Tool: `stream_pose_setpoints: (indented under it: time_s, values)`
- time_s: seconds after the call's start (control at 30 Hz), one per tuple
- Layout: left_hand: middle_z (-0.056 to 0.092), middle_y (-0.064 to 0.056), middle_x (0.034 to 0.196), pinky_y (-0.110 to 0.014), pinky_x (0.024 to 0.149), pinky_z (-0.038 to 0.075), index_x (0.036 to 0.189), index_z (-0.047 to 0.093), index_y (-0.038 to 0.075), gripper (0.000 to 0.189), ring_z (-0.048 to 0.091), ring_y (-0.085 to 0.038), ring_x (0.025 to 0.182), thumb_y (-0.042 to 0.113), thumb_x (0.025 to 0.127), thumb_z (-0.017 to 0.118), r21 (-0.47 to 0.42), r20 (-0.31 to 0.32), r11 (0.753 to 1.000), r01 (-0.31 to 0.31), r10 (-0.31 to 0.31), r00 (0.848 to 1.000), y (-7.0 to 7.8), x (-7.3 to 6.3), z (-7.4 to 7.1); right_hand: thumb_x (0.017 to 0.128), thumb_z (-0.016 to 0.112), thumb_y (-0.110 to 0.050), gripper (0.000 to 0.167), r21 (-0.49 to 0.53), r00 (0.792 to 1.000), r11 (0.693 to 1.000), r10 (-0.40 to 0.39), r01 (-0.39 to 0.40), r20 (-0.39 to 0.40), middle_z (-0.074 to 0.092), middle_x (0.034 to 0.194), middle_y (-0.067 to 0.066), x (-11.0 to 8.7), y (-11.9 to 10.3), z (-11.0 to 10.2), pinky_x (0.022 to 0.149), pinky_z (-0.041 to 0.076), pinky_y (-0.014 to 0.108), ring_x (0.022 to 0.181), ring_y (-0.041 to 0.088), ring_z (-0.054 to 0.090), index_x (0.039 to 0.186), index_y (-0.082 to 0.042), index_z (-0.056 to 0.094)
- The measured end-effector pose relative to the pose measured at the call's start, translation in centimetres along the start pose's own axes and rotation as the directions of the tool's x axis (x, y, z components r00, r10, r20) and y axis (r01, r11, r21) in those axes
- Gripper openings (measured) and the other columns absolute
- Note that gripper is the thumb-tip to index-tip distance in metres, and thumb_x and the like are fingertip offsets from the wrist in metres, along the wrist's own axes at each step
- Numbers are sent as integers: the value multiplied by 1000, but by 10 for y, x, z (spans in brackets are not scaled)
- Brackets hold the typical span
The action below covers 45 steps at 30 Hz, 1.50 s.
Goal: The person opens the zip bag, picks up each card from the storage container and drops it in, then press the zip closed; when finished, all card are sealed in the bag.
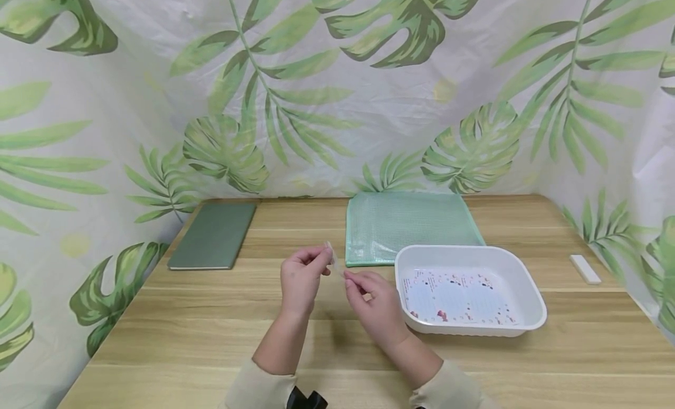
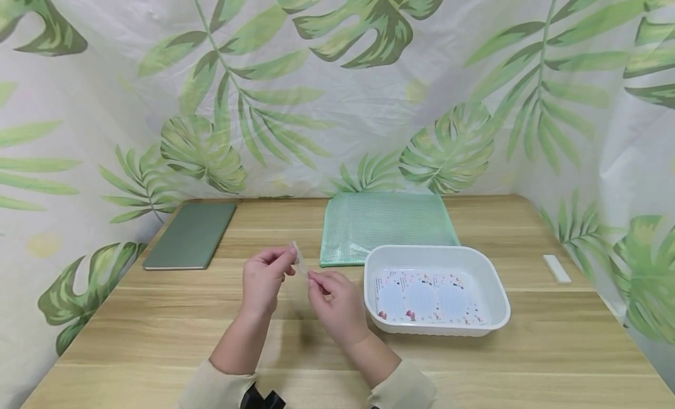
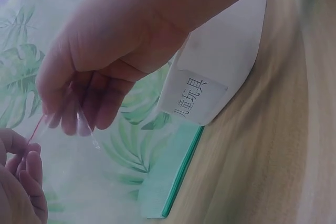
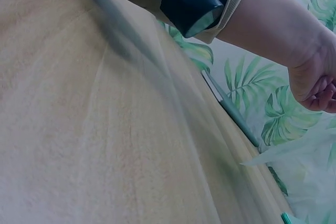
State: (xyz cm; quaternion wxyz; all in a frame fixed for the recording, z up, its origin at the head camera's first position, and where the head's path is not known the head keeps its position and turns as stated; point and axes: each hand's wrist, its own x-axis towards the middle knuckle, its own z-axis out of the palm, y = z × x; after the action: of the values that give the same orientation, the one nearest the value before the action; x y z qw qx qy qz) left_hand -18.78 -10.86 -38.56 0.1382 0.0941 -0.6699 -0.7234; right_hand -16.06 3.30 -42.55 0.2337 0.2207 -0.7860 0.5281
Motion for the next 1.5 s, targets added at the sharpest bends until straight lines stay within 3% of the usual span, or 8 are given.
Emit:
stream_pose_setpoints:
  time_s: [0.23,0.47,0.57,0.77,0.83,1.03,1.27,1.5]
  values:
    - [65,6,63,-22,61,53,81,69,-7,8,60,-9,61,1,82,70,-38,18,999,12,-12,1000,2,0,2,86,71,-9,13,38,980,980,196,-197,21,72,88,2,4,-5,-1,70,54,21,78,6,61,97,-7,78]
    - [66,5,68,-22,62,54,84,70,-8,10,61,-9,65,2,82,71,-15,34,1000,4,-3,999,2,0,2,85,74,-16,13,148,867,855,483,-497,121,74,88,7,10,-4,-3,67,50,19,75,6,59,95,-8,77]
    - [66,5,68,-22,61,54,83,71,-6,11,60,-9,61,5,82,73,45,31,999,-19,18,999,1,-1,2,85,75,-18,16,123,865,859,482,-498,139,75,89,6,11,-4,-4,68,51,19,76,6,61,98,-9,77]
    - [66,6,69,-22,60,54,83,71,-8,13,60,-7,61,5,80,73,61,50,997,-46,43,998,1,-3,4,87,71,-15,14,3,925,933,355,-359,131,71,84,0,11,-9,-8,66,51,19,74,5,59,98,-9,78]
    - [66,6,69,-22,60,53,84,71,-8,14,59,-7,59,5,80,74,68,51,997,-40,36,998,1,-3,5,87,70,-15,13,-9,926,934,355,-357,128,71,83,-1,11,-9,-8,65,51,19,74,5,59,96,-10,78]
    - [68,3,74,-22,61,52,86,71,-7,14,61,-9,61,6,81,75,84,110,996,-2,-7,994,-1,0,5,85,74,-19,11,67,863,868,477,-493,166,74,83,3,15,-3,-10,66,50,21,74,7,60,87,-9,76]
    - [66,8,69,-21,59,40,84,73,1,9,63,-8,62,11,85,73,95,227,994,45,-65,972,-2,6,-3,85,74,-14,18,212,789,773,523,-599,321,74,82,6,21,0,-17,69,55,27,73,8,65,91,3,74]
    - [66,7,66,-24,63,41,79,72,10,9,63,-8,65,9,88,70,72,281,995,69,-87,956,-1,7,-5,87,72,-14,24,279,761,722,517,-634,392,74,79,2,22,0,-20,71,56,28,74,8,67,95,9,70]
